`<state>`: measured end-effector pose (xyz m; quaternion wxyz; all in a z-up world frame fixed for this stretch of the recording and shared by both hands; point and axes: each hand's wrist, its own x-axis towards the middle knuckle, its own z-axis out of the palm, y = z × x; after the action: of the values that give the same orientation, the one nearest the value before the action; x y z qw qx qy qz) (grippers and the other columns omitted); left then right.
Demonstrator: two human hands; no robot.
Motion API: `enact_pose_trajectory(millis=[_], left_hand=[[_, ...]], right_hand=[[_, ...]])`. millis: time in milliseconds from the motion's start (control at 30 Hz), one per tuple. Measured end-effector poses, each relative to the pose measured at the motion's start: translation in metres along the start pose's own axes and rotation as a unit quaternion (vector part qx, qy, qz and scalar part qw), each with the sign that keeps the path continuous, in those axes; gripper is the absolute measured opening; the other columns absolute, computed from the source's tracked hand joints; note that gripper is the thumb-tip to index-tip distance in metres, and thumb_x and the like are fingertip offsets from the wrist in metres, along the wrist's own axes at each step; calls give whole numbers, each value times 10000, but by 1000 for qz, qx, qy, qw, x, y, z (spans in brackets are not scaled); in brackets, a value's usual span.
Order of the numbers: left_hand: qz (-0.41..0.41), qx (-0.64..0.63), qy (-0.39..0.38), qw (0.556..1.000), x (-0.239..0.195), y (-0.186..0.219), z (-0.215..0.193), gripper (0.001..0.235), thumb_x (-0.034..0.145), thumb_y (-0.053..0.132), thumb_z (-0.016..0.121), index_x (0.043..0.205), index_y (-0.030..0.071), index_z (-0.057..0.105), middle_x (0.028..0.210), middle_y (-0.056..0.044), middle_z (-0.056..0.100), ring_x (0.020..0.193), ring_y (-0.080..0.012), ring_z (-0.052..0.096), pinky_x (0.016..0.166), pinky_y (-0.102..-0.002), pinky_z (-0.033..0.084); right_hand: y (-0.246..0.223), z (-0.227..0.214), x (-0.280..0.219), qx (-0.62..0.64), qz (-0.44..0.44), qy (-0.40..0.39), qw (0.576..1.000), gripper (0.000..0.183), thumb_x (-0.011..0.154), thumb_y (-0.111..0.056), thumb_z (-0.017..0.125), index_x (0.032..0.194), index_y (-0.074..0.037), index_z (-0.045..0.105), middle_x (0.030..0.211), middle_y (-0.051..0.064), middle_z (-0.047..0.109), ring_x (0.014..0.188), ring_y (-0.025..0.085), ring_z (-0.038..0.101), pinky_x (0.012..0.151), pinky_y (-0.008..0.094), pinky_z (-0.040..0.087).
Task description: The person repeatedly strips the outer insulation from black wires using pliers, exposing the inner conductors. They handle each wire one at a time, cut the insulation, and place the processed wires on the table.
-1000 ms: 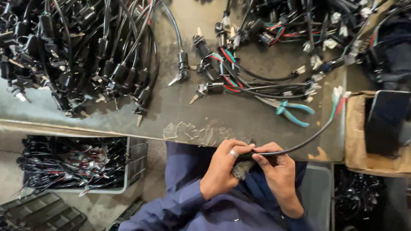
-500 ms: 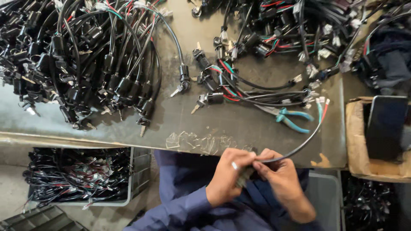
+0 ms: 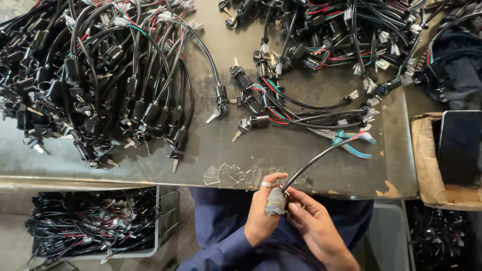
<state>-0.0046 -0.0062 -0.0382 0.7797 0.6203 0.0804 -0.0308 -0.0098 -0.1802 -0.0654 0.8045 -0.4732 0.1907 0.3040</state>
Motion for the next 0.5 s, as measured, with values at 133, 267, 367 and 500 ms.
enact_pose_trajectory(millis=[133, 267, 367, 500], left_hand=[[-3, 198, -31, 980, 0, 9, 0, 546, 809, 11, 712, 1324, 107, 557, 847, -112, 760, 774, -218, 751, 681, -306, 564], [12, 161, -50, 986, -2, 7, 4, 474, 867, 27, 700, 1319, 92, 572, 901, -119, 762, 821, -216, 757, 704, -309, 568], [27, 52, -51, 997, -12, -3, 12, 379, 952, 51, 679, 1317, 59, 580, 948, -89, 757, 859, -138, 712, 754, -286, 567], [21, -39, -115, 992, -25, -16, 23, 368, 981, 68, 701, 1320, 27, 564, 1046, -40, 716, 947, -68, 644, 814, -245, 549]], right_hand=[[-3, -4, -3, 44, -5, -54, 998, 545, 840, 61, 662, 1375, -31, 620, 922, -47, 543, 775, 80, 511, 596, 217, 381], [3, -17, -2, 33, -3, -55, 998, 478, 863, 18, 678, 1338, -31, 645, 903, -9, 585, 740, 89, 513, 584, 227, 392], [11, -32, 2, 42, 1, 79, 996, 363, 858, -40, 642, 1216, 16, 635, 986, 56, 701, 849, 153, 657, 754, 280, 542], [18, -50, 7, 12, -81, -16, 996, 375, 841, -95, 778, 1187, 10, 678, 1022, 39, 694, 864, 131, 647, 762, 288, 530]])
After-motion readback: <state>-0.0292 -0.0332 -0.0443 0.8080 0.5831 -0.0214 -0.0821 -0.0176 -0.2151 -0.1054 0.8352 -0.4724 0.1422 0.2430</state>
